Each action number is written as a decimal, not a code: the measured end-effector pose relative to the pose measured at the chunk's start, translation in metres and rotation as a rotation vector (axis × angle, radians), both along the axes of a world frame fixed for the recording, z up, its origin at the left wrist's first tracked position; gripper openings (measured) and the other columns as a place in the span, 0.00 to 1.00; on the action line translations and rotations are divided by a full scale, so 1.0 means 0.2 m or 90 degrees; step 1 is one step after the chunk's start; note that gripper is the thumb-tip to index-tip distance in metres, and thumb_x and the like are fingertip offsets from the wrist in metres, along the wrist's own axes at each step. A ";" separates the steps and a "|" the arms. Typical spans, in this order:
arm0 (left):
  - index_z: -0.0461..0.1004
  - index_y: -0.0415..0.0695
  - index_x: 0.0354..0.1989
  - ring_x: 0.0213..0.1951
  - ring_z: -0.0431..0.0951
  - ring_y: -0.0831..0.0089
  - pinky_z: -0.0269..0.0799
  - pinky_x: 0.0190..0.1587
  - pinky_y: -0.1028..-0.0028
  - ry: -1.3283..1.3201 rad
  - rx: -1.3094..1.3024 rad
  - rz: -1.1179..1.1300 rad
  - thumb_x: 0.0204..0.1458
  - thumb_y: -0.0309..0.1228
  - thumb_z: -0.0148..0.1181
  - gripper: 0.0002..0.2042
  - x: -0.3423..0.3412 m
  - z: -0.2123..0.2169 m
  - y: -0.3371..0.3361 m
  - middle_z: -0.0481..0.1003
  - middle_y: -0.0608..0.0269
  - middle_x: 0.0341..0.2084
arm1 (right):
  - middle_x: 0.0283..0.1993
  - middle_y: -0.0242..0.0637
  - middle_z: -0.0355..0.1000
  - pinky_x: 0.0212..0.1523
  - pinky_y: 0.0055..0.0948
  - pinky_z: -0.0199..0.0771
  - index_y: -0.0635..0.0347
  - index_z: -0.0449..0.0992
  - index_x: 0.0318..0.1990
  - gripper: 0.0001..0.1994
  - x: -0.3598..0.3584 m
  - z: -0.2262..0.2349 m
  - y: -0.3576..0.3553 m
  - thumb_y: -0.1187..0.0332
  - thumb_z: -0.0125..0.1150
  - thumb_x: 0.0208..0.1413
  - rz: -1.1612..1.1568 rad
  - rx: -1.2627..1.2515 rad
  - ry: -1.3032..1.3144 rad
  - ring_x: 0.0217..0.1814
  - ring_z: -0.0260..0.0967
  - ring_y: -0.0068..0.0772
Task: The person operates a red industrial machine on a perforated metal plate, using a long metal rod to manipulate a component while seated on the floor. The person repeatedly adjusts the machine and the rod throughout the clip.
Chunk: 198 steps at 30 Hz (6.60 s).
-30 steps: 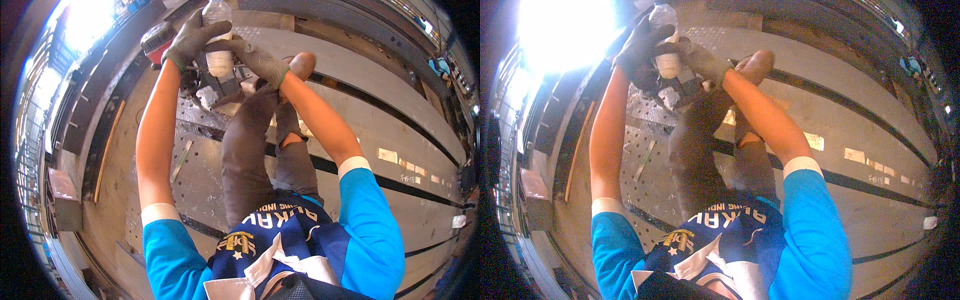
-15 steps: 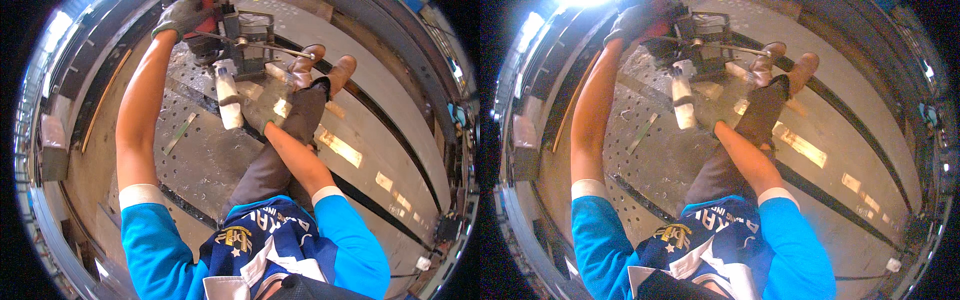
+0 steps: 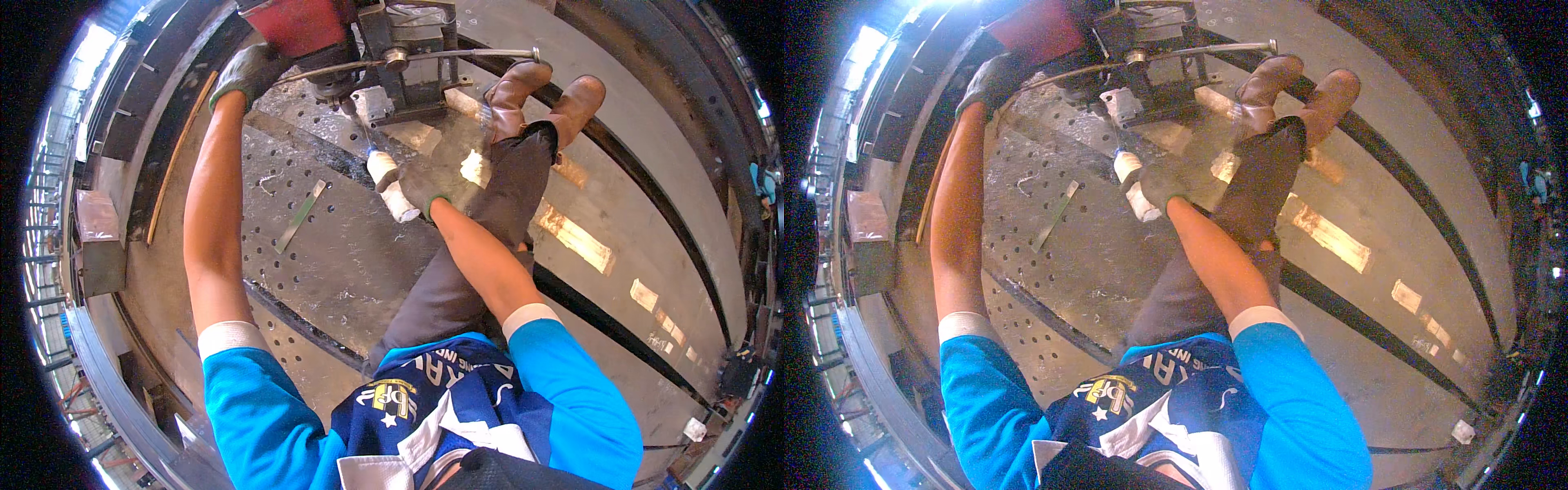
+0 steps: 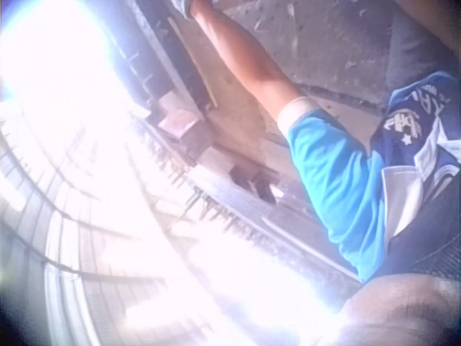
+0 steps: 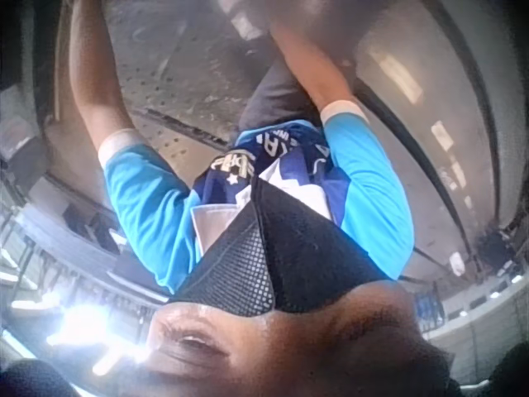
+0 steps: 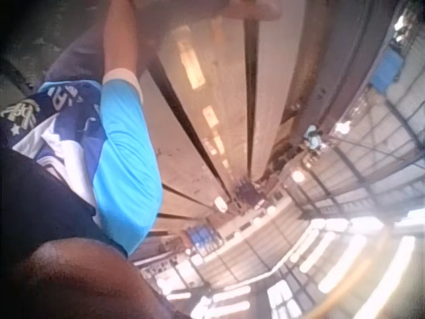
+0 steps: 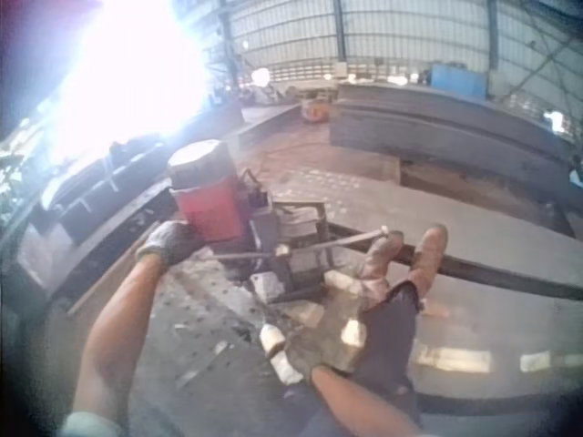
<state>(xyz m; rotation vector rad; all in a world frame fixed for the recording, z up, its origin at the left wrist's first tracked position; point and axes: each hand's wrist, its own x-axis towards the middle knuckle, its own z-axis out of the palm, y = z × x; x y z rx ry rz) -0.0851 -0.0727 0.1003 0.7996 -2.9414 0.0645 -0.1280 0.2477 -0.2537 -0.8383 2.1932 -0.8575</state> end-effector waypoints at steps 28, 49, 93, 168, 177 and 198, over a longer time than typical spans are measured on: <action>0.85 0.43 0.43 0.50 0.84 0.43 0.77 0.52 0.51 0.114 -0.007 0.008 0.57 0.65 0.61 0.32 0.03 -0.17 -0.13 0.84 0.43 0.44 | 0.53 0.50 0.82 0.61 0.40 0.75 0.36 0.91 0.39 0.22 0.14 0.40 0.11 0.61 0.43 0.68 0.026 -0.052 -0.067 0.55 0.79 0.50; 0.75 0.44 0.67 0.58 0.83 0.48 0.77 0.61 0.55 0.153 0.053 0.134 0.53 0.64 0.68 0.41 0.03 -0.13 -0.06 0.84 0.45 0.52 | 0.66 0.48 0.76 0.76 0.43 0.62 0.36 0.89 0.49 0.28 0.12 0.56 0.14 0.59 0.31 0.77 0.074 -0.032 -0.129 0.71 0.70 0.51; 0.76 0.48 0.66 0.57 0.84 0.48 0.77 0.59 0.56 0.120 0.099 0.048 0.55 0.59 0.67 0.35 0.02 -0.03 -0.02 0.84 0.45 0.52 | 0.60 0.54 0.79 0.67 0.52 0.70 0.55 0.86 0.51 0.24 0.07 0.01 0.03 0.56 0.41 0.71 0.023 -0.013 -0.019 0.64 0.76 0.58; 0.86 0.41 0.46 0.32 0.86 0.59 0.78 0.40 0.60 0.060 0.234 0.117 0.56 0.63 0.65 0.32 0.08 -0.12 -0.03 0.86 0.51 0.33 | 0.60 0.58 0.78 0.70 0.47 0.69 0.54 0.87 0.51 0.26 0.09 0.20 0.08 0.57 0.37 0.71 -0.011 -0.042 -0.042 0.65 0.74 0.55; 0.86 0.44 0.47 0.51 0.84 0.46 0.77 0.55 0.56 0.091 0.195 0.109 0.55 0.63 0.63 0.31 0.09 -0.16 -0.04 0.85 0.44 0.45 | 0.56 0.57 0.80 0.67 0.47 0.71 0.55 0.87 0.47 0.27 0.09 -0.04 0.03 0.55 0.36 0.72 -0.094 -0.047 0.039 0.62 0.75 0.55; 0.86 0.41 0.46 0.52 0.84 0.43 0.76 0.57 0.52 0.098 0.134 0.072 0.55 0.63 0.62 0.32 0.10 -0.16 -0.02 0.84 0.41 0.46 | 0.59 0.61 0.78 0.64 0.57 0.73 0.63 0.80 0.58 0.26 0.02 -0.20 0.07 0.53 0.41 0.74 0.001 -0.068 0.023 0.62 0.77 0.61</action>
